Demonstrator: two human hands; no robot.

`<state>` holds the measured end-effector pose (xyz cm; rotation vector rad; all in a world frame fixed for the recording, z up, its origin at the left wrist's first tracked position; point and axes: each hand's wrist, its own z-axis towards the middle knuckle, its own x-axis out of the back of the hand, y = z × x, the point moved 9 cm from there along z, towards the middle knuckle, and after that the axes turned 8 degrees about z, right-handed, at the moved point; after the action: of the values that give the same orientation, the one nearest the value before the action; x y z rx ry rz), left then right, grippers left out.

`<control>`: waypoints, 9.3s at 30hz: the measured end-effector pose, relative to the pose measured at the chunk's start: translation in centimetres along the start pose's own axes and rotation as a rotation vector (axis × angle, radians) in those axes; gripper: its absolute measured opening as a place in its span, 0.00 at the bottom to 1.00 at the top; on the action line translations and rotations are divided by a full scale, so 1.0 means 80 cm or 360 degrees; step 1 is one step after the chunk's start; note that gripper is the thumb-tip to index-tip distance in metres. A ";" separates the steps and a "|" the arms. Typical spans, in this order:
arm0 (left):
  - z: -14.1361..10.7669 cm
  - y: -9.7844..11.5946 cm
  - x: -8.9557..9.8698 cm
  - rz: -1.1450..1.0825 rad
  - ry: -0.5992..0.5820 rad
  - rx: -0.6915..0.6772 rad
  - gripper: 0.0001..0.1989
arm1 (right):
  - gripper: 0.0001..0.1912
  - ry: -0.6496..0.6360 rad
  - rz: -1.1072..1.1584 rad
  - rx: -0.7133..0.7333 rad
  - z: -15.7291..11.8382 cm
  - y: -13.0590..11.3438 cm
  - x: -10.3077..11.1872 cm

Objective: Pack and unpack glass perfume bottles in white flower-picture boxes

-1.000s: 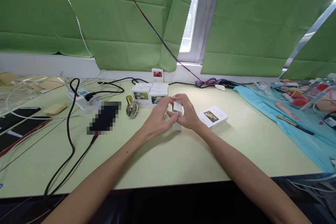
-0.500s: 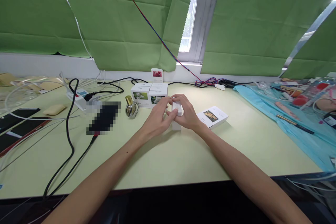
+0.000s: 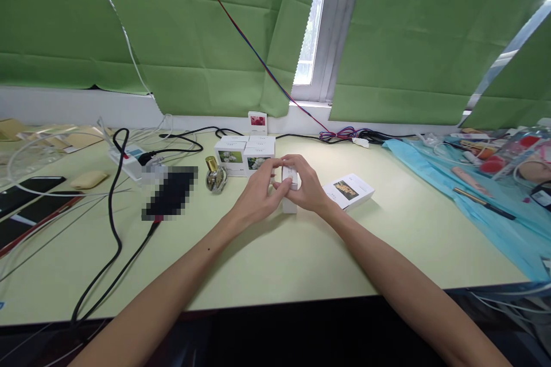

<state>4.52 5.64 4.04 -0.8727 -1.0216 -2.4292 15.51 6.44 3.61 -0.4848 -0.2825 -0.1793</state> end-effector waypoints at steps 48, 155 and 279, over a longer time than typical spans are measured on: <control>0.005 -0.009 0.001 0.0146 -0.0018 0.0028 0.23 | 0.33 -0.0095 -0.0002 -0.0142 -0.003 0.012 -0.004; 0.002 -0.007 0.006 0.0303 -0.0003 0.0145 0.21 | 0.30 -0.0210 0.0016 -0.0247 -0.003 0.014 -0.013; 0.005 0.005 0.022 0.0239 0.0218 0.0122 0.12 | 0.28 -0.0219 0.0001 -0.0373 -0.004 0.013 -0.013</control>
<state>3.56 5.47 5.64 -0.7196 -0.9562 -2.2747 14.83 7.30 2.59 -0.7312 -0.3980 -0.1795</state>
